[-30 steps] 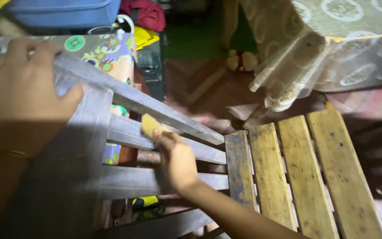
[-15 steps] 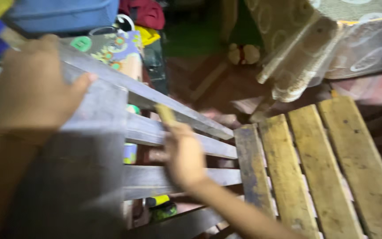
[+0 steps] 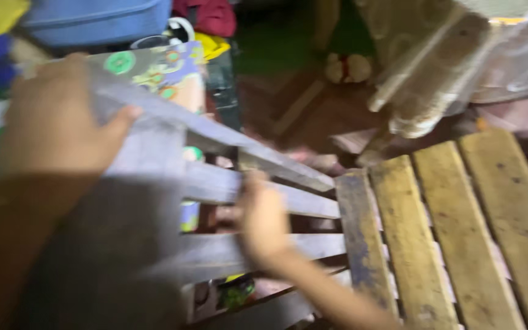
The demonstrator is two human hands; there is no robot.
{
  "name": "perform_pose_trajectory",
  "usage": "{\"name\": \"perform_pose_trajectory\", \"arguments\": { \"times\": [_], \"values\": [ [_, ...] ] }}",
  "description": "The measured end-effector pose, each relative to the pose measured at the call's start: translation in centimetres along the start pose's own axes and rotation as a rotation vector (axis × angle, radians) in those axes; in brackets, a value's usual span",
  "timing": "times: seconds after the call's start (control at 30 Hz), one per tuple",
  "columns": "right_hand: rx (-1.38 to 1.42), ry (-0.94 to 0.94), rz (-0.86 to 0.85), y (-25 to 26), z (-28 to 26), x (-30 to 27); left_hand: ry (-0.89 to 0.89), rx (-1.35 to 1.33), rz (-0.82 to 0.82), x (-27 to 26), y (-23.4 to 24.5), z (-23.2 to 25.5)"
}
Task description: The person sands a wooden chair backrest using a sanding block. They hold the chair with one hand and rub the sanding block along the edges and slats of the backrest.
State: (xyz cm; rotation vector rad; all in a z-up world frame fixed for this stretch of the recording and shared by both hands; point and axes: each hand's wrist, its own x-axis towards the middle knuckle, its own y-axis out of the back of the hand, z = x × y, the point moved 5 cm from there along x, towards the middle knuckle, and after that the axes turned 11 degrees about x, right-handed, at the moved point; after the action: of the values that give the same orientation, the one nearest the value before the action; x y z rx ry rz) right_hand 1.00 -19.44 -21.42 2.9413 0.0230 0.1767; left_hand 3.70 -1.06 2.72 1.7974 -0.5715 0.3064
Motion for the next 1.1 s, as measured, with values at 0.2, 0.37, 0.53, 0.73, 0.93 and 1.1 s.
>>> {"name": "perform_pose_trajectory", "arguments": {
  "times": [0.2, 0.37, 0.53, 0.73, 0.93, 1.1],
  "values": [
    [-0.070, 0.085, 0.016, 3.4, 2.2, -0.2, -0.059, -0.029, 0.064, 0.2, 0.5, 0.2],
    [-0.261, -0.125, 0.146, 6.1, 10.8, 0.8, -0.039, -0.011, 0.013, -0.4, -1.1, -0.9],
    [0.044, -0.012, 0.040, 1.1, 2.2, -0.6, -0.068, -0.106, 0.078, -0.4, -2.5, -1.3],
    [-0.052, -0.172, 0.078, 3.8, 7.7, 1.3, -0.008, 0.034, 0.000, 0.0, -1.0, -0.8],
    [-0.037, 0.011, 0.139, 2.2, 2.8, 2.4, 0.044, 0.035, -0.016, 0.1, -0.6, -0.1],
    [0.298, 0.446, 0.035, -2.6, -13.8, -0.3, 0.063, 0.062, -0.060, 0.5, -1.4, -0.4]
  ]
}}
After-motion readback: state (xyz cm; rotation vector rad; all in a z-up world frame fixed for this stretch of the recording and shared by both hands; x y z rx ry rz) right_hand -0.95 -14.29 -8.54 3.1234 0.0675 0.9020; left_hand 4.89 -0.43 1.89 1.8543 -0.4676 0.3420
